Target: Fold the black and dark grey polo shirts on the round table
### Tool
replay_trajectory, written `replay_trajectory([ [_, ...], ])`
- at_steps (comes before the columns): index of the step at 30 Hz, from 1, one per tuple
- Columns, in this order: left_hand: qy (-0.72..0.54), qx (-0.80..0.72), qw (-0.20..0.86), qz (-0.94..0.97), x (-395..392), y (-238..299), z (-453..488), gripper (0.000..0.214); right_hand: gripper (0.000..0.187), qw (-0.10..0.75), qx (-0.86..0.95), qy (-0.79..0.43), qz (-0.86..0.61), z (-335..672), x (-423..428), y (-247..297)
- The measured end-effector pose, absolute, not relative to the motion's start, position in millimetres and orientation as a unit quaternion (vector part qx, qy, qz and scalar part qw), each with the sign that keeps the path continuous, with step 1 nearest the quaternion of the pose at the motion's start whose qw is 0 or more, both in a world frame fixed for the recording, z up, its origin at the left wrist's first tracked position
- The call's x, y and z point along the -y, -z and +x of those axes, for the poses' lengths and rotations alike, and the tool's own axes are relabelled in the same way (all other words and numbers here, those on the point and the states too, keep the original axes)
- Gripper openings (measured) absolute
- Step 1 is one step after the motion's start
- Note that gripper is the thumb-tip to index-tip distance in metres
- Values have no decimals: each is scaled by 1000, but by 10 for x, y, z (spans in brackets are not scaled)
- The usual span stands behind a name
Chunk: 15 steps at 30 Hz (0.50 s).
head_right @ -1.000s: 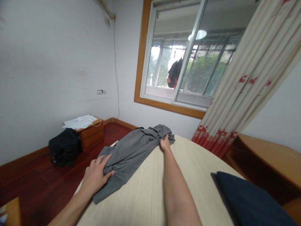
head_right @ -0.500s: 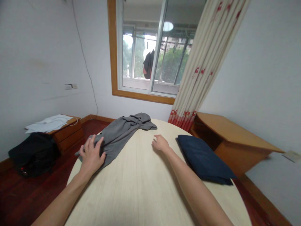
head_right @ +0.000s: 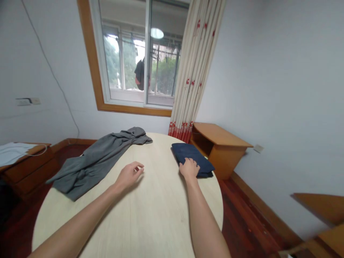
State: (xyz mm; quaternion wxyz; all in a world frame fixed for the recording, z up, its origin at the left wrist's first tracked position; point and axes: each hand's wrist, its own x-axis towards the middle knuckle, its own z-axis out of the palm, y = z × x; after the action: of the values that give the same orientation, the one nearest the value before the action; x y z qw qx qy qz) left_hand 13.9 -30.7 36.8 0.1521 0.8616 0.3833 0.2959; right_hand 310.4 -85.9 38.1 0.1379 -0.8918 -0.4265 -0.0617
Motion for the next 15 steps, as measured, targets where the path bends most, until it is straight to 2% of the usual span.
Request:
replay_trajectory([
  [3, -282, -375, 120, 875, 342, -155, 109, 28, 39, 194, 421, 63, -884, 3108, 891, -427],
  [7, -335, -386, 117, 852, 403, -121, 84, 57, 44, 311, 400, 93, -857, 3047, 971, -559],
  [10, -388, -354, 192, 829, 397, -151, 103, 45, 44, 408, 423, 103, -802, 2881, 1029, -645],
  [13, -423, -332, 239, 809, 327, -117, 106, 41, 42, 522, 470, 43, -710, 2645, 1051, -697],
  [15, -465, -346, 260, 773, 261, -80, 97, 57, 43, 611, 479, -54, -628, 2487, 1047, -720],
])
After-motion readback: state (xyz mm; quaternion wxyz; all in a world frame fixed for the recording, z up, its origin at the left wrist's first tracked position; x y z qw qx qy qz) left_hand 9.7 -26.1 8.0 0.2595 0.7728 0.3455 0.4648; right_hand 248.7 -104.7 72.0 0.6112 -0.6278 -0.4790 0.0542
